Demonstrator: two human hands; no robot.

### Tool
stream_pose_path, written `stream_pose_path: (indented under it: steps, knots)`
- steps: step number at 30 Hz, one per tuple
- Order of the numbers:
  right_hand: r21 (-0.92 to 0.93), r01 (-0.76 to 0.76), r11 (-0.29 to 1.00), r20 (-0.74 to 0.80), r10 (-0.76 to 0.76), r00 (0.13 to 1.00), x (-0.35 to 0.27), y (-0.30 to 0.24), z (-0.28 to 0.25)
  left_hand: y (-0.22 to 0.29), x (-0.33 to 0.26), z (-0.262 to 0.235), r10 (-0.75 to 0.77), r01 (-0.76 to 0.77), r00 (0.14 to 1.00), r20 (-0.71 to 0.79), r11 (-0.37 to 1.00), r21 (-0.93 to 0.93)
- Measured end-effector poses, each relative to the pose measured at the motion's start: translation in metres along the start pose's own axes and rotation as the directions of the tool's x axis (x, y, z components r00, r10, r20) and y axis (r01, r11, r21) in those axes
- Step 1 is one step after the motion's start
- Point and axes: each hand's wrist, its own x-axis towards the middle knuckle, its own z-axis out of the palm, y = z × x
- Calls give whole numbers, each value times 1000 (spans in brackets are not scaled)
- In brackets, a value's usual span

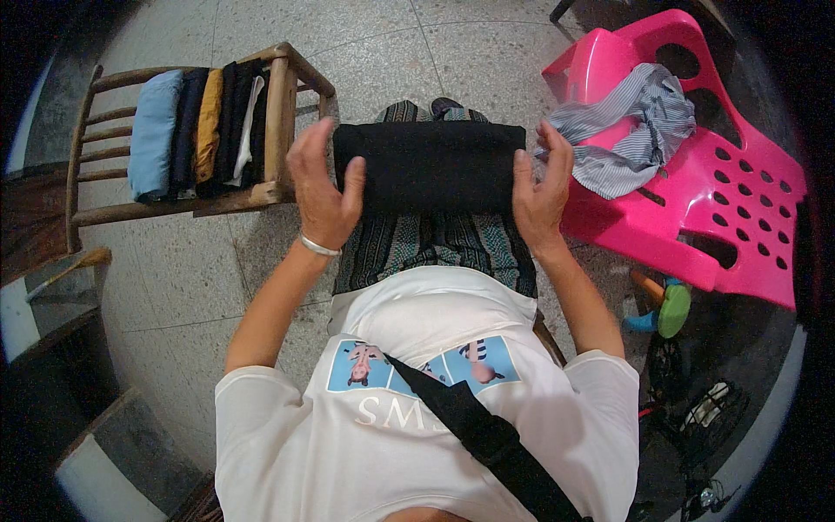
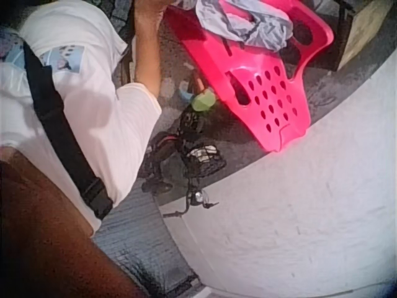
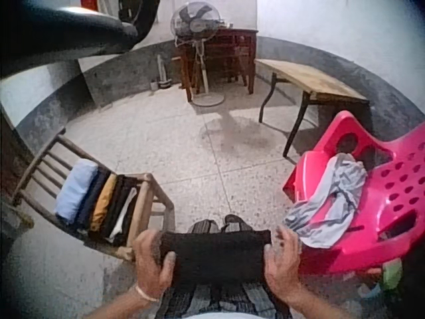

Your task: The person folds a pair of dark blue jeans, a pair of light blue pants, and a black garment. They pick each item from a pink laundry basket, fold it neatly on their lap, and place it on a wooden chair to the left.

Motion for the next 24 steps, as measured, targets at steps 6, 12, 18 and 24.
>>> stream_pose_path:
  steps: [6,12,18,24]
  knots:
    - [-180,521,834,378,-431,820,14,-36,27,29,11,42,171,-169,859,483,984,-49]
    - [-80,340,937,413,-280,867,40,12,52,-3,33,68,39,-38,779,626,999,-14]
    - [-38,-22,999,467,37,883,46,5,31,-31,59,109,247,-28,568,785,959,-282]
    - [96,138,986,451,-166,877,43,-24,9,-10,95,92,353,68,201,914,925,-373]
